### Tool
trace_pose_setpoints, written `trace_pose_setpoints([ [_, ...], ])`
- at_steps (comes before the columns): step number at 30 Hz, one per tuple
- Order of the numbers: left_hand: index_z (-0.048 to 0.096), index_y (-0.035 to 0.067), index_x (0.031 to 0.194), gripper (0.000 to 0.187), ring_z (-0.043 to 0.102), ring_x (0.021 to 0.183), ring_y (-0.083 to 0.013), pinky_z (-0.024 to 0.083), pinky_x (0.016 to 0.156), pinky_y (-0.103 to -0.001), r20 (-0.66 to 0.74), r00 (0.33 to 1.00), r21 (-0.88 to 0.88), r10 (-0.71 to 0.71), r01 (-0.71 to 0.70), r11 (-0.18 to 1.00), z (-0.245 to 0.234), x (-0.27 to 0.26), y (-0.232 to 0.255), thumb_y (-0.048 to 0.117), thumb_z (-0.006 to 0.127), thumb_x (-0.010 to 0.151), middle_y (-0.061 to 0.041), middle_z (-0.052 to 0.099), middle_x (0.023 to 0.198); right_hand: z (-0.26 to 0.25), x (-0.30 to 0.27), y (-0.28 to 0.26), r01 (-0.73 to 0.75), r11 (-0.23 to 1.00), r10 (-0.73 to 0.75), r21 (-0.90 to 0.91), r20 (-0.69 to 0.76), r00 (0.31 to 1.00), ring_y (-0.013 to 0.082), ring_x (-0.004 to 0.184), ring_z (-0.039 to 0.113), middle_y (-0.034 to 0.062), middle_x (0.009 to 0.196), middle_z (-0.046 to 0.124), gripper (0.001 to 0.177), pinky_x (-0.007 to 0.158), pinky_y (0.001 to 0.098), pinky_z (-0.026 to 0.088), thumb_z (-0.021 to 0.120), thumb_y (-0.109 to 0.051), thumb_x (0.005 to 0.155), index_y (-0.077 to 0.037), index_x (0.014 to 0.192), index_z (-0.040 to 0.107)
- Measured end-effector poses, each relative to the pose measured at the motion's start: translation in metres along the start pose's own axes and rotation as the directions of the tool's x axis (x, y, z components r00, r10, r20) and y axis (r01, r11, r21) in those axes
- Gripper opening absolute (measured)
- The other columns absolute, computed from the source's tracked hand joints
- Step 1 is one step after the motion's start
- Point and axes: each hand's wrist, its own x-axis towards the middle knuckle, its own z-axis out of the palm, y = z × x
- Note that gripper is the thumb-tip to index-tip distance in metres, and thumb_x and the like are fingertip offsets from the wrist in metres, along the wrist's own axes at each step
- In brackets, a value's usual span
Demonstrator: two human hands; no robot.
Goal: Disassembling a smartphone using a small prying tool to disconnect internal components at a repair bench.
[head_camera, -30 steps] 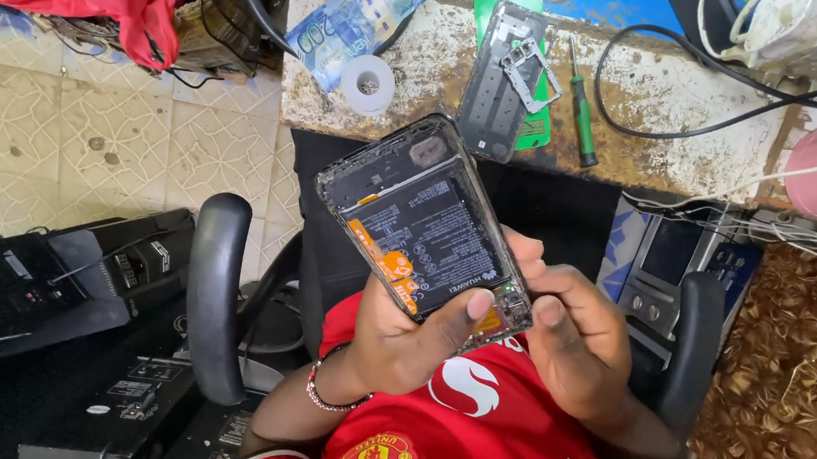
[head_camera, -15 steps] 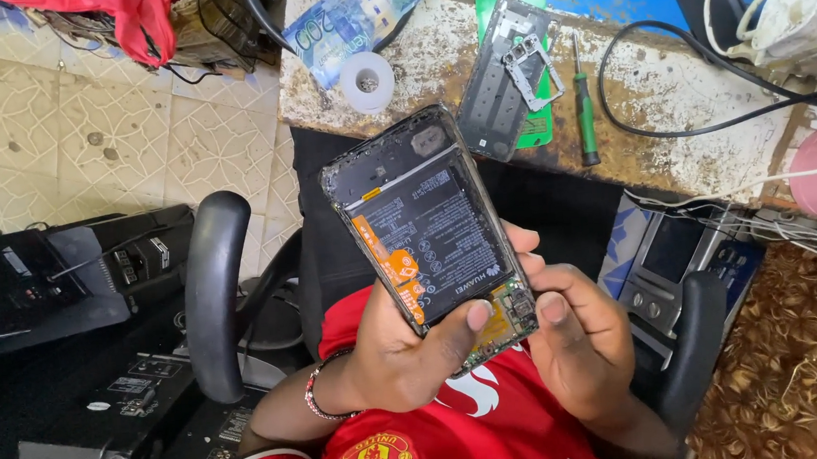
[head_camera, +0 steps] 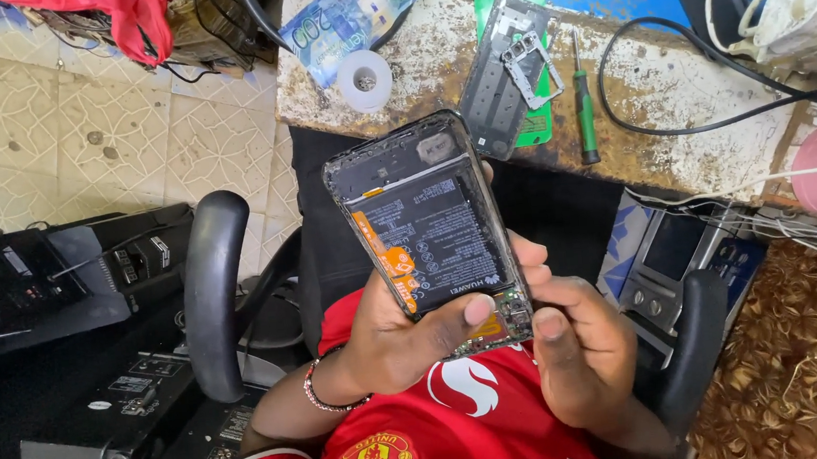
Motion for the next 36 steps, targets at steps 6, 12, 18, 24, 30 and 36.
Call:
trace_pose_setpoints([
  [6,0.054,-0.006,0.138,0.039,0.068,0.127,-0.0307,0.062,0.111,-0.043,-0.001,1.0,-0.012,-0.002,0.001,1.0,0.001,0.0,-0.001,0.017,0.058,0.107,-0.018,0.063,0.139,0.0,0.001,-0.003,0.014,0.998,-0.013,-0.058,0.015,1.0,0.01,0.067,0.062,0.0075,0.09,0.072,0.044,0.061,0.0254,0.053,0.054,-0.039,0.103,0.002,0.115,0.067],
  [12,0.056,-0.004,0.137,0.039,0.07,0.12,-0.028,0.063,0.106,-0.039,0.002,0.999,0.094,0.039,-0.039,0.995,0.001,0.002,0.001,0.022,0.056,0.108,-0.017,0.066,0.134,-0.001,0.002,0.003,0.019,1.0,-0.019,-0.02,0.016,1.0,0.0172,0.087,0.07,0.0122,0.1,0.073,0.042,0.073,0.0296,0.059,0.054,-0.036,0.104,0.003,0.11,0.066],
  [18,0.056,-0.005,0.136,0.039,0.069,0.122,-0.0283,0.062,0.107,-0.04,-0.009,1.0,0.069,0.023,-0.022,0.997,0.002,0.002,0.001,0.021,0.057,0.107,-0.017,0.066,0.135,0.0,0.001,0.002,0.005,1.0,-0.005,0.0,0.002,1.0,0.0179,0.087,0.071,0.0137,0.101,0.073,0.043,0.073,0.0296,0.059,0.055,-0.036,0.103,0.004,0.112,0.066],
  [24,0.055,-0.005,0.137,0.039,0.068,0.125,-0.0295,0.061,0.11,-0.041,-0.008,1.0,0.002,0.004,-0.004,1.0,0.0,0.002,-0.003,0.02,0.059,0.107,-0.017,0.064,0.137,-0.002,0.002,-0.002,0.052,0.991,-0.05,-0.125,0.016,0.999,0.0173,0.086,0.073,0.0119,0.1,0.075,0.047,0.072,0.0283,0.06,0.053,-0.041,0.103,0.002,0.112,0.067],
  [30,0.054,-0.005,0.138,0.039,0.068,0.125,-0.0297,0.06,0.112,-0.041,0.001,1.0,-0.027,0.013,-0.013,1.0,-0.002,0.002,-0.005,0.018,0.06,0.107,-0.017,0.064,0.139,-0.003,0.001,-0.001,0.051,0.978,-0.053,-0.204,-0.006,0.999,0.0176,0.09,0.073,0.0112,0.102,0.076,0.047,0.077,0.0284,0.058,0.052,-0.041,0.102,0.001,0.111,0.069],
  [36,0.019,0.0,0.157,0.079,0.048,0.143,-0.0346,0.04,0.125,-0.05,0.051,0.998,-0.234,-0.033,0.044,0.971,-0.002,0.003,0.003,0.034,0.066,0.102,-0.023,0.042,0.156,-0.002,0.019,0.016,-0.012,0.992,0.018,0.125,-0.046,0.999,0.0191,0.089,0.069,0.0145,0.101,0.072,0.045,0.075,0.032,0.058,0.059,-0.037,0.102,0.006,0.113,0.067],
])
